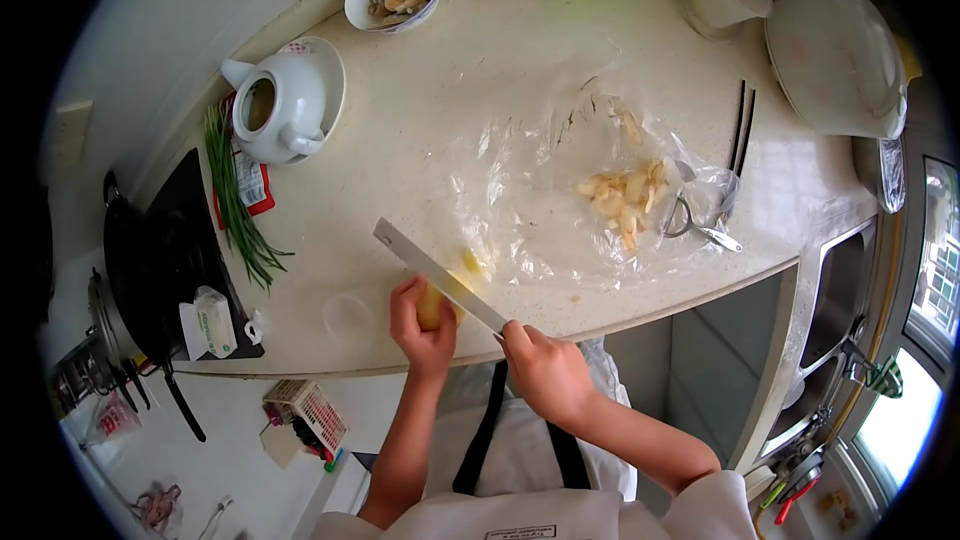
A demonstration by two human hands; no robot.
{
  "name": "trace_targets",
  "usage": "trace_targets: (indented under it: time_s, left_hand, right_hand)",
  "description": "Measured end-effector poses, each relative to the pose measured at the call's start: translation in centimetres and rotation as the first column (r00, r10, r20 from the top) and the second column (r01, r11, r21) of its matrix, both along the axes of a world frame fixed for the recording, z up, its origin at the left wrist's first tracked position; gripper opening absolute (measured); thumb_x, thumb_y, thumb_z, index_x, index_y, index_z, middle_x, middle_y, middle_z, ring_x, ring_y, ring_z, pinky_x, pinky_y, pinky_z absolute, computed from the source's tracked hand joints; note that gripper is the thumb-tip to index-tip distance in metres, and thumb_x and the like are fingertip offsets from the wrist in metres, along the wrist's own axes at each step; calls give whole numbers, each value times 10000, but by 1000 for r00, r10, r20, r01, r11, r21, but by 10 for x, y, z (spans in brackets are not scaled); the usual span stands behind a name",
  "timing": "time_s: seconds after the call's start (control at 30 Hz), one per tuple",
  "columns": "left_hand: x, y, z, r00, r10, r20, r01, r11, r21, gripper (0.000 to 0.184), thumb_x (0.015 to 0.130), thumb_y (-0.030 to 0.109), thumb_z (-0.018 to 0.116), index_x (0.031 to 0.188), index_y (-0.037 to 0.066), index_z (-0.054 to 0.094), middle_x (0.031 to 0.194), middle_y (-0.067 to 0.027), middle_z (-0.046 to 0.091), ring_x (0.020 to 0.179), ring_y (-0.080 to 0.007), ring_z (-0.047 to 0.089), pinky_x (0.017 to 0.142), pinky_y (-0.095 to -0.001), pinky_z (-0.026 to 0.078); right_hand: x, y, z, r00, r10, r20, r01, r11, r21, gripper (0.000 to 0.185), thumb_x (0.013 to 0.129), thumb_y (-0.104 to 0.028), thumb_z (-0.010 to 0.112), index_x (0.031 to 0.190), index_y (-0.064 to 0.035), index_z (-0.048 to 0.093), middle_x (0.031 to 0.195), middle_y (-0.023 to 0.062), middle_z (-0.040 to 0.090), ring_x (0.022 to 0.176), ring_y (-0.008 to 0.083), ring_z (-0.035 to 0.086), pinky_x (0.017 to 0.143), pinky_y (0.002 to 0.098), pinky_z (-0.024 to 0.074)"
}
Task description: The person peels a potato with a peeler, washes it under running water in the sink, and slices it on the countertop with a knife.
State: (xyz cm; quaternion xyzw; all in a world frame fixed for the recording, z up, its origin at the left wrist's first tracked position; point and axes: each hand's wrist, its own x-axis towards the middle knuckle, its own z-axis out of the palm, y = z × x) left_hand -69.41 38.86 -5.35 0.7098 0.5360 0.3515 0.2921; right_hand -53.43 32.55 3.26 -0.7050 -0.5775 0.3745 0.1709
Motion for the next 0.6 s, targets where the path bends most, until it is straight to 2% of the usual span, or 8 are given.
trace_targets:
  time_s: [0.07, 0.17, 0.2, 0.4, 0.5, 0.6]
  left_hand:
    - [-4, -1, -2, 999, -26, -22, 25, 999, -34, 353, 741, 121, 712, 1035, -15, 571, 1004, -162, 584, 897, -312, 576, 781, -366, 466]
    - [-3, 1, -2, 999, -10, 35, 10, 1000, -15, 404, 740, 184, 740, 1048, -18, 574, 1023, -152, 584, 912, -298, 573, 797, -368, 459]
    - [-3, 0, -2, 1000, -16, 25, 16, 1000, -7, 443, 736, 216, 749, 1068, -18, 571, 1027, -148, 585, 925, -301, 569, 815, -386, 452]
    - [0, 0, 0, 999, -11, -35, 12, 1000, 25, 365, 729, 202, 738, 983, -3, 574, 988, -158, 578, 898, -341, 558, 780, -411, 450]
    - [0, 1, -2, 999, -30, -40, 32, 999, 39, 306, 710, 146, 720, 951, 32, 571, 939, -139, 552, 820, -287, 543, 695, -372, 448]
    - [2, 3, -1, 998, -42, -48, 44, 998, 42, 301, 707, 142, 722, 944, 30, 574, 944, -140, 553, 826, -288, 547, 701, -372, 452]
  right_hand:
    - [-3, -1, 3, 999, 48, -26, -48, 999, 2, 141, 849, -115, 580, 843, -23, 474, 668, 121, 566, 538, 308, 584, 461, 403, 464]
    - [-5, -3, 2, 994, 101, -30, -101, 995, 10, 140, 813, -94, 597, 865, -29, 484, 684, 104, 551, 554, 290, 589, 463, 392, 469]
    - [-7, -3, 0, 995, 99, -14, -98, 993, 70, 152, 733, -21, 555, 843, -33, 451, 661, 76, 504, 532, 238, 578, 431, 351, 462]
    - [-7, -5, -2, 997, 58, -48, -57, 998, 19, 142, 739, -20, 559, 833, -30, 453, 666, 87, 511, 530, 250, 573, 439, 359, 458]
    - [-6, -7, -2, 997, 24, -70, -23, 1000, 10, 139, 741, -18, 560, 826, -29, 451, 669, 90, 517, 528, 261, 569, 440, 367, 454]
    - [-4, -9, -1, 997, 17, -80, -23, 997, -67, 138, 792, -69, 603, 839, -24, 482, 678, 109, 547, 552, 304, 585, 467, 398, 468]
